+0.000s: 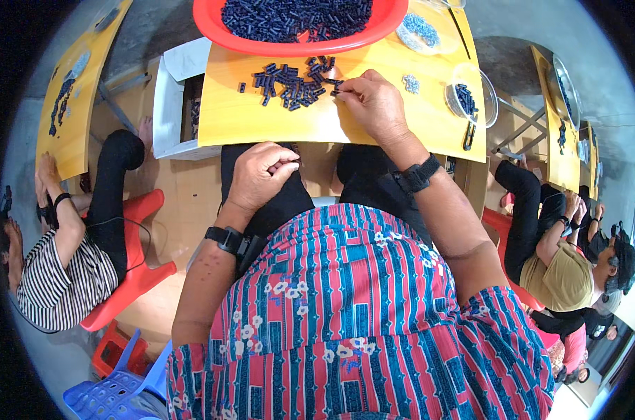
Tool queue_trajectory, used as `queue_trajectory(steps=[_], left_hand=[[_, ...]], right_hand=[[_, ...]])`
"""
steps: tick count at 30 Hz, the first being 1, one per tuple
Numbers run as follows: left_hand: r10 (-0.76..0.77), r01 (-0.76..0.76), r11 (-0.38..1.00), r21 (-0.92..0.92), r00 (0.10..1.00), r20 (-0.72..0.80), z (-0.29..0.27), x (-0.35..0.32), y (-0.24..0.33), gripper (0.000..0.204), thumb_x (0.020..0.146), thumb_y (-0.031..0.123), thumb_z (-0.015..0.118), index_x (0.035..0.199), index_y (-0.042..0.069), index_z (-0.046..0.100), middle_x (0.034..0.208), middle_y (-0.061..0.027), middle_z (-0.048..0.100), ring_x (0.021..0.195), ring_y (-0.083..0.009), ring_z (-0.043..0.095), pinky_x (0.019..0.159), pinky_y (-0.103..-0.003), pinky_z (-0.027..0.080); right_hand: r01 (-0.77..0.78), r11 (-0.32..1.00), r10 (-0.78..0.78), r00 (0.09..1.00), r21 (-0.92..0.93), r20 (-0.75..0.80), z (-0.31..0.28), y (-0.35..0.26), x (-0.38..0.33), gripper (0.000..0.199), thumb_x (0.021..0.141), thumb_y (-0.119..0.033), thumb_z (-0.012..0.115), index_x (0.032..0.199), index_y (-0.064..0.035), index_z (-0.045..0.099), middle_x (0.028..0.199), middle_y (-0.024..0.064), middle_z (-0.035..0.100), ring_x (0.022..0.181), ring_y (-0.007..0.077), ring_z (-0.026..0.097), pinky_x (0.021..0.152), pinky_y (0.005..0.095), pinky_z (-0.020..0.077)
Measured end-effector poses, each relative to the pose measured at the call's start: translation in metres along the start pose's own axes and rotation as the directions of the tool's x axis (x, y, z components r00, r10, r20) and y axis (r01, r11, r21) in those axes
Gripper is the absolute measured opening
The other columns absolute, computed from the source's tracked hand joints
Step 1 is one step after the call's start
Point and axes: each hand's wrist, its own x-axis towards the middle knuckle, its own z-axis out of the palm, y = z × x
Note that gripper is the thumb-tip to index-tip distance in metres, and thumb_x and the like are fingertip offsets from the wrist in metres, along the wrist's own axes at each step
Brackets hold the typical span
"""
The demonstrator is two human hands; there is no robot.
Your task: Assembling small blue plastic tubes by inserting white internal components manually.
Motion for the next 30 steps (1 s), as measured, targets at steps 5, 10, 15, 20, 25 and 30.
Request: queue_trajectory(steps=[5, 10, 15, 20, 25, 30], left_hand=[[0.009, -0.009, 1.0, -0.013, 1.0, -0.01, 0.0, 0.0, 0.0, 0.012, 0.071, 0.001, 0.073, 0.081, 0.003, 0.068, 0.074, -0.0053, 0.063, 0.056, -0.0108, 0.056, 0.052, -0.023, 0.045], [0.012, -0.013, 1.0, -0.018, 1.0, -0.018, 0.001, -0.001, -0.004, 0.012, 0.071, 0.002, 0.073, 0.082, 0.003, 0.068, 0.074, -0.0053, 0.063, 0.057, -0.0106, 0.056, 0.053, -0.023, 0.045], [-0.016, 0.016, 1.0, -0.008, 1.0, -0.004, 0.0, -0.002, -0.006, 0.011, 0.072, 0.003, 0.073, 0.082, 0.003, 0.068, 0.074, -0.0051, 0.063, 0.057, -0.0107, 0.055, 0.053, -0.023, 0.045], [-0.003, 0.003, 1.0, -0.001, 1.0, -0.005, 0.0, -0.002, -0.006, 0.01, 0.073, 0.004, 0.072, 0.082, 0.003, 0.068, 0.073, -0.0049, 0.062, 0.057, -0.011, 0.055, 0.053, -0.024, 0.045], [-0.039, 0.038, 0.998, -0.046, 0.999, -0.019, 0.004, -0.003, -0.012, 0.011, 0.073, 0.004, 0.072, 0.083, 0.003, 0.068, 0.072, -0.0048, 0.061, 0.059, -0.0107, 0.056, 0.055, -0.023, 0.045], [-0.119, 0.115, 0.978, -0.173, 0.993, -0.016, 0.007, -0.004, -0.011, 0.009, 0.077, 0.003, 0.07, 0.085, 0.003, 0.068, 0.076, -0.0025, 0.063, 0.064, -0.0077, 0.056, 0.06, -0.022, 0.046]], right_hand=[[-0.003, 0.992, 0.007, 0.999, -0.128, 0.034, 0.003, -0.007, 0.001, 0.011, 0.075, -0.022, 0.064, 0.078, -0.0119, 0.069, 0.08, 0.0098, 0.06, 0.069, 0.0303, 0.062, 0.064, 0.0414, 0.0513], [-0.008, 0.98, 0.02, 0.998, -0.197, 0.058, 0.007, -0.009, 0.001, 0.012, 0.077, -0.021, 0.062, 0.079, -0.0115, 0.069, 0.082, 0.0097, 0.06, 0.07, 0.0303, 0.063, 0.065, 0.0419, 0.0519], [0.006, 0.974, 0.012, 0.997, -0.228, 0.081, 0.01, -0.01, 0.0, 0.013, 0.078, -0.02, 0.059, 0.078, -0.0116, 0.069, 0.082, 0.0097, 0.06, 0.072, 0.03, 0.063, 0.067, 0.0415, 0.0523], [0.13, 0.946, -0.084, 0.983, -0.298, 0.16, 0.012, -0.012, -0.004, 0.011, 0.079, -0.017, 0.058, 0.081, -0.0089, 0.064, 0.085, 0.0114, 0.058, 0.074, 0.0302, 0.063, 0.067, 0.0403, 0.0525], [0.21, 0.915, -0.151, 0.97, -0.346, 0.189, 0.023, -0.012, -0.017, 0.011, 0.081, -0.017, 0.059, 0.088, -0.0096, 0.063, 0.086, 0.0108, 0.058, 0.08, 0.0314, 0.062, 0.071, 0.0407, 0.0512], [0.139, 0.971, -0.162, 0.981, 0.194, 0.104, 0.012, -0.021, -0.031, 0.009, 0.08, -0.006, 0.064, 0.087, -0.0036, 0.059, 0.085, 0.011, 0.057, 0.076, 0.0253, 0.059, 0.067, 0.0325, 0.0491]])
